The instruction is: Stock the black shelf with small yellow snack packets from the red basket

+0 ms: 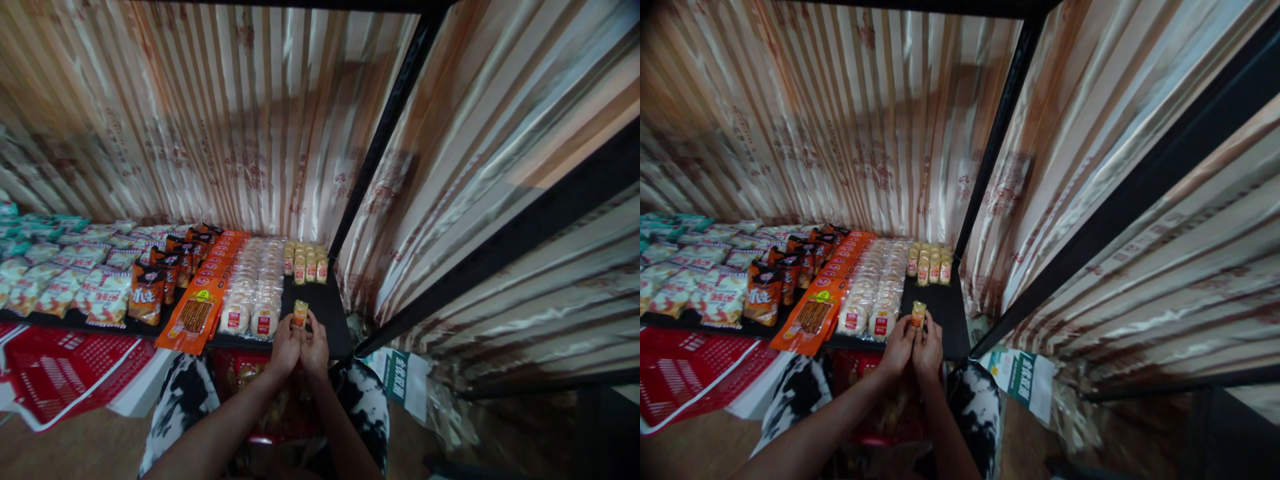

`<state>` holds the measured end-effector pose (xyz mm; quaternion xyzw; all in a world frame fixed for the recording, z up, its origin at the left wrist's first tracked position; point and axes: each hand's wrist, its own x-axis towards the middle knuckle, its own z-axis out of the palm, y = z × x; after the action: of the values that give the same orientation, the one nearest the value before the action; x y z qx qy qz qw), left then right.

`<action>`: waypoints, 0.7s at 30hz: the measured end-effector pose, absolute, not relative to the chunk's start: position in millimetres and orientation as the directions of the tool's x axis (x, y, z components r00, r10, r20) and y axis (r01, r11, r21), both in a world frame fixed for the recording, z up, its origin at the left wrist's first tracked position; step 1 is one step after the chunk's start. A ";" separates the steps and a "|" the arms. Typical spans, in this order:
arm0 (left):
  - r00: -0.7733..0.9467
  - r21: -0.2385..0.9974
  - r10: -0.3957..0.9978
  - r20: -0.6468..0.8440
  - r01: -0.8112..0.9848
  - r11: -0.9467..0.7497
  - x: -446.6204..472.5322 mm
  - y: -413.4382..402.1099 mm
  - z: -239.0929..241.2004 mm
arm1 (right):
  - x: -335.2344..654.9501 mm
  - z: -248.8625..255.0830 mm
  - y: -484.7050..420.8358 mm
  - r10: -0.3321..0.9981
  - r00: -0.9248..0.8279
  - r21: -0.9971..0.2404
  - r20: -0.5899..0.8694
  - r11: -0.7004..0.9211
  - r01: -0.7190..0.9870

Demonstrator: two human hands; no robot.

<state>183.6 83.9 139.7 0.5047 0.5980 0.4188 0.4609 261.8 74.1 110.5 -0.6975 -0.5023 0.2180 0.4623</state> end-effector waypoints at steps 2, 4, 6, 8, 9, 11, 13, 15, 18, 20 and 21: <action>-0.077 0.969 0.989 -0.129 0.203 0.142 185.3 85.0 140.5 | 261.8 106.1 77.4 0.910 0.384 -0.886 0.159 -0.040 0.461; -0.093 0.969 0.986 -0.139 0.191 0.155 187.1 85.6 141.9 | 261.6 101.2 81.1 0.917 0.368 -0.914 0.154 -0.009 0.405; -0.100 0.968 0.984 -0.144 0.190 0.161 188.6 86.2 144.2 | 260.8 96.8 85.0 0.923 0.358 -0.937 0.144 0.011 0.349; -0.096 0.967 0.985 -0.147 0.195 0.163 189.4 87.1 147.0 | 259.5 93.5 88.9 0.927 0.349 -0.955 0.138 0.030 0.296; -0.095 0.966 0.984 -0.152 0.199 0.168 189.7 87.8 148.2 | 258.8 92.4 90.7 0.929 0.345 -0.961 0.136 0.040 0.272; -0.094 0.963 0.983 -0.160 0.204 0.176 189.8 89.9 149.8 | 257.7 91.6 94.0 0.929 0.345 -0.970 0.130 0.048 0.238; -0.093 0.964 0.984 -0.152 0.205 0.168 189.9 92.5 150.2 | 257.3 92.6 97.0 0.928 0.352 -0.972 0.123 0.041 0.232; -0.086 0.968 0.987 -0.134 0.204 0.149 190.3 95.4 149.7 | 257.6 94.8 100.2 0.924 0.361 -0.964 0.124 0.026 0.263; -0.078 0.969 0.989 -0.123 0.205 0.137 192.3 99.6 147.6 | 258.8 97.7 105.9 0.916 0.374 -0.942 0.144 0.011 0.335; -0.087 0.966 0.987 -0.137 0.211 0.153 194.5 102.0 144.9 | 259.6 97.7 110.5 0.914 0.377 -0.930 0.149 0.000 0.369; -0.101 0.963 0.984 -0.145 0.215 0.164 195.7 103.3 143.3 | 259.9 97.1 113.0 0.915 0.376 -0.924 0.149 -0.006 0.382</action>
<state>195.7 103.3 143.3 0.4908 0.6110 0.4208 0.4568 259.9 113.0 97.1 -0.6582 -0.4924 0.2642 0.5045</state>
